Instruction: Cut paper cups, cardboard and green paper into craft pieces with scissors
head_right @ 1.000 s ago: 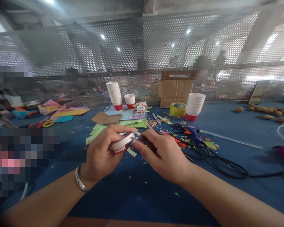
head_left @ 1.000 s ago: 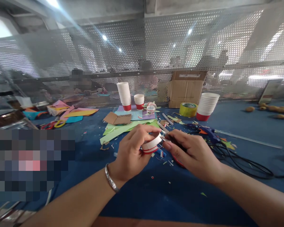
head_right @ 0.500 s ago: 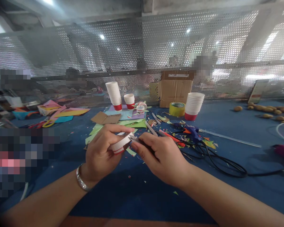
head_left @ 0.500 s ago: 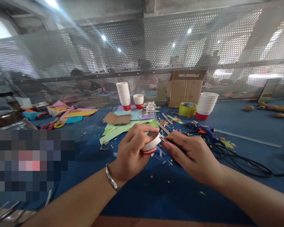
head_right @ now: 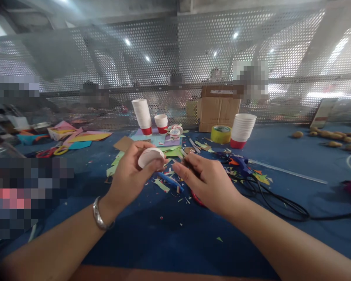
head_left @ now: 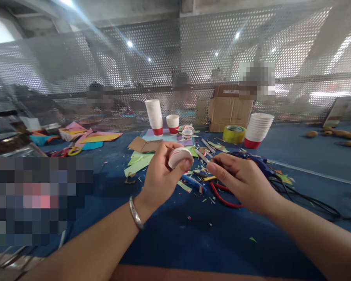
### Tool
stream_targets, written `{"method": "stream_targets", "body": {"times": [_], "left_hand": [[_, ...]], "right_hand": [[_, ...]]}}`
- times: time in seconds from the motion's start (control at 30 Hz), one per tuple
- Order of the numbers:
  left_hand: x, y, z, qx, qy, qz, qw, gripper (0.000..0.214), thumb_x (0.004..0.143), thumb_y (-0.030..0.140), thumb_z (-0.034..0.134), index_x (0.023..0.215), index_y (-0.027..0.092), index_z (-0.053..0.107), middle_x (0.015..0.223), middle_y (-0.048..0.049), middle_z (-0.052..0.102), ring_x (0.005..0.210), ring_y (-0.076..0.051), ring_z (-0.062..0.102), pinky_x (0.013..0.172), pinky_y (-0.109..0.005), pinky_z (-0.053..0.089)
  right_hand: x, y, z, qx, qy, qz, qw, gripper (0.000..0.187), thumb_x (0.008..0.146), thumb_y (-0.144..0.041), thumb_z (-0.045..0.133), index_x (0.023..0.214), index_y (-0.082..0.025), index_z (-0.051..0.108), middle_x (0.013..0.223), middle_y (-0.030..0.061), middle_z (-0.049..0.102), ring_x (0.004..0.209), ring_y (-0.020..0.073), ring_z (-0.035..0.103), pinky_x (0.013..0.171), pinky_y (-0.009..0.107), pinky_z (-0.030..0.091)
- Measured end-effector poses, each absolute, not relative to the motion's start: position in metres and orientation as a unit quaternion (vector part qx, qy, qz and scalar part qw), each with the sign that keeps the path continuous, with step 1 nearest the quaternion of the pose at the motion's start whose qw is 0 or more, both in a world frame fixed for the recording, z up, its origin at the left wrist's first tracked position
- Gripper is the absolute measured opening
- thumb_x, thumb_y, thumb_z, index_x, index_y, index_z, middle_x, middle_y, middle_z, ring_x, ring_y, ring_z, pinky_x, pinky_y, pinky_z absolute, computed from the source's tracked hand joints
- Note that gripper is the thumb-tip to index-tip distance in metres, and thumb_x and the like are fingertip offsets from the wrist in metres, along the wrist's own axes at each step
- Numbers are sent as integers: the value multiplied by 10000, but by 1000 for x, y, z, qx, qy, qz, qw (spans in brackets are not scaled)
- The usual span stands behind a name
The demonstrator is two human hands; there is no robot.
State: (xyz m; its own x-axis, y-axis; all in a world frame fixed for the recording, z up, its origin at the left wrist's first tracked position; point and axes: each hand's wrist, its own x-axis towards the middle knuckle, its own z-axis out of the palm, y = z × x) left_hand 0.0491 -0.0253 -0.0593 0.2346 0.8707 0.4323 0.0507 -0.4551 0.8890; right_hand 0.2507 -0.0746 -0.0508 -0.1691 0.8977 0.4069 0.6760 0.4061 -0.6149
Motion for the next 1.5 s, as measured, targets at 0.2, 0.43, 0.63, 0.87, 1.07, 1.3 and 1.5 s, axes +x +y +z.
{"method": "stream_targets", "body": {"times": [0.2, 0.43, 0.63, 0.87, 1.07, 1.3, 1.5], "left_hand": [[46, -11, -60, 578, 397, 498, 510, 291, 817, 293, 724, 1048, 213, 566, 950, -25, 704, 815, -147, 671, 589, -208, 510], [41, -3, -59, 536, 385, 456, 597, 272, 786, 271, 726, 1012, 151, 633, 931, -49, 708, 770, -129, 656, 559, -195, 478], [42, -3, -58, 510, 377, 485, 602, 325, 697, 203, 785, 981, 131, 645, 901, -53, 711, 768, -124, 643, 594, -203, 457], [42, -3, -60, 529, 408, 469, 577, 214, 764, 235, 737, 952, 144, 689, 898, -37, 687, 735, -91, 588, 528, -153, 425], [38, -7, -62, 633, 397, 492, 447, 282, 893, 241, 591, 1168, 219, 651, 1101, -64, 672, 917, -196, 663, 631, -285, 594], [35, -10, -61, 796, 380, 437, 174, 320, 901, 136, 590, 1219, 177, 605, 1252, -100, 658, 1100, -214, 623, 995, -381, 506], [39, -19, -58, 828, 332, 418, 172, 273, 923, 176, 606, 1196, 190, 609, 1187, -87, 683, 1088, -218, 635, 996, -374, 485]], "right_hand": [[244, -70, -66, -550, -811, 137, 147, 362, 946, -515, 548, 757, -210, 597, 651, 11, 633, 555, 143, 529, 518, 269, 286], [235, -80, -67, -514, -841, 155, 67, 273, 940, -457, 563, 883, -208, 659, 774, 41, 713, 629, 184, 615, 548, 273, 313], [238, -79, -66, -508, -836, 189, 87, 251, 849, -353, 680, 1064, -225, 684, 818, 22, 726, 653, 179, 627, 561, 264, 348], [240, -80, -64, -523, -838, 113, 104, 206, 902, -275, 561, 1000, -181, 716, 790, 44, 729, 619, 174, 642, 548, 271, 410], [253, -73, -59, -528, -825, 62, 191, 372, 992, -364, 476, 1230, -184, 697, 1002, 73, 793, 847, 239, 753, 712, 327, 567], [255, -70, -61, -512, -819, 45, 254, 414, 1018, -377, 425, 1226, -163, 712, 1222, 96, 746, 1094, 293, 721, 888, 421, 595], [253, -70, -59, -499, -821, 66, 269, 367, 1013, -355, 443, 1187, -191, 723, 1139, 64, 779, 978, 256, 756, 799, 377, 611]]}}
